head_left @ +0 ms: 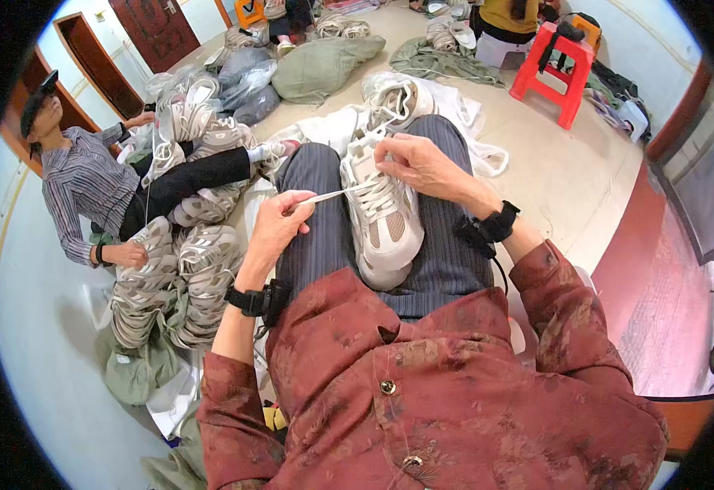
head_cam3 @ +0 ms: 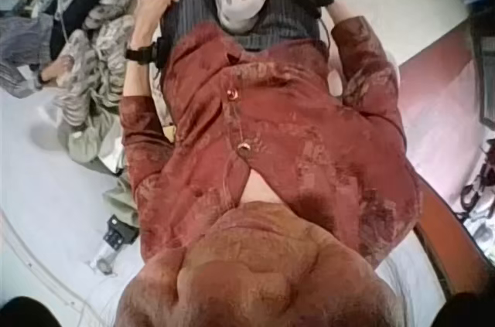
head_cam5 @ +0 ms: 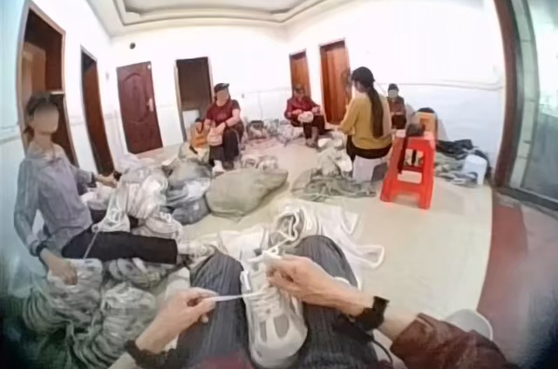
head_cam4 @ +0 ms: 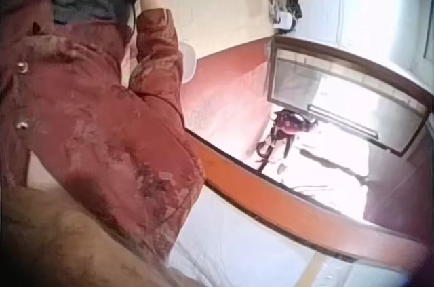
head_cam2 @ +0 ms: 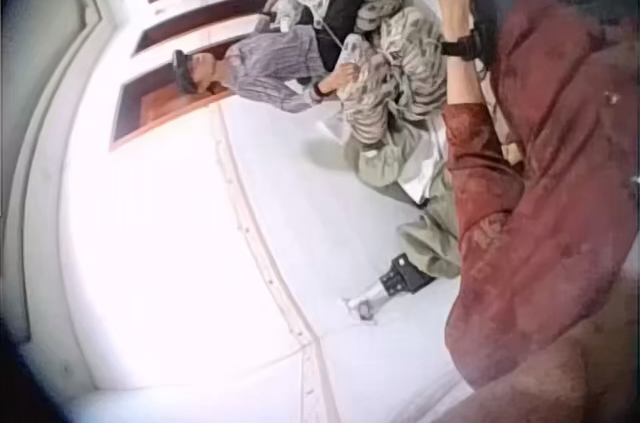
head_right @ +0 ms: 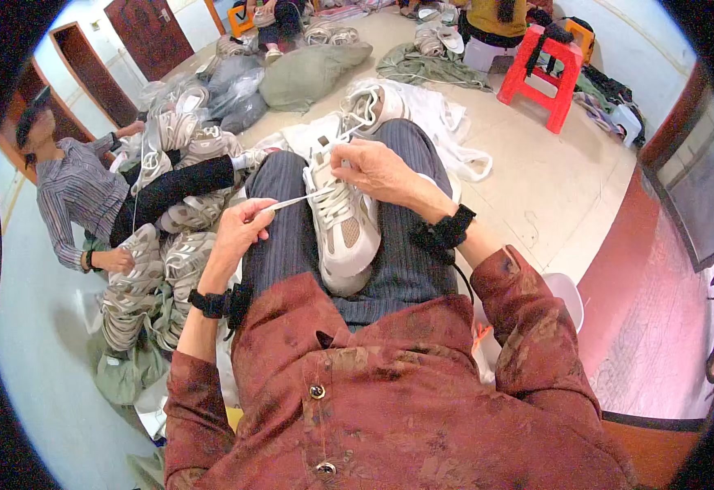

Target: The recorder is lacing a pair of white and beige sneakers in a shoe manufacturing environment.

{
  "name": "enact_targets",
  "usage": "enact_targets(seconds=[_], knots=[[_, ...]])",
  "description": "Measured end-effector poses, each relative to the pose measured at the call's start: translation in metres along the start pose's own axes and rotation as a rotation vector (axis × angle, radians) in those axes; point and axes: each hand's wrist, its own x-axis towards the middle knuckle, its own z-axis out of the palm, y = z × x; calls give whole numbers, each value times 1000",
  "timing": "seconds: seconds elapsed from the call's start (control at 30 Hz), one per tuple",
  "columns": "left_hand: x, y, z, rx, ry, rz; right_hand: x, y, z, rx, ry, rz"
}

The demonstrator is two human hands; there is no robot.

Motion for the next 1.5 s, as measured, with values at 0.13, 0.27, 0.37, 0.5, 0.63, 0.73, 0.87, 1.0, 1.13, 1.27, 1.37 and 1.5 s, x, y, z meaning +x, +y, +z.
enact_targets(seconds=[0.13, 0.27, 0.37, 0.5, 0.63, 0.73, 0.87, 1.0, 1.13, 1.27, 1.37, 1.5], knots=[[-1, -3, -6, -19, 61, 13, -1, 2, -4, -26, 31, -17], [0, 8, -8, 43, 115, 3, -10, 0, -11, 50, -22, 80], [11, 8, -17, 105, 139, 41, -11, 2, -15, 86, -58, 117], [36, 28, -15, 143, 38, 131, -13, 4, -17, 120, -109, 157], [72, 41, -2, 352, -120, 277, -23, 8, -21, 199, -139, 172], [91, 56, 21, 454, -98, 371, -28, 10, -28, 317, -162, 267], [122, 56, 41, 485, -124, 366, -36, 9, -35, 553, -131, 405], [159, 44, 59, 505, -149, 304, -43, 7, -48, 589, -80, 436], [182, 33, 76, 514, -219, 228, -44, -2, -57, 699, -26, 509], [200, 21, 84, 421, -291, 253, -41, 2, -59, 722, -50, 495], [205, 13, 87, 288, -416, 153, -33, 0, -64, 712, -85, 527], [191, 26, 91, 208, -475, 8, -32, 8, -68, 651, -59, 590]])
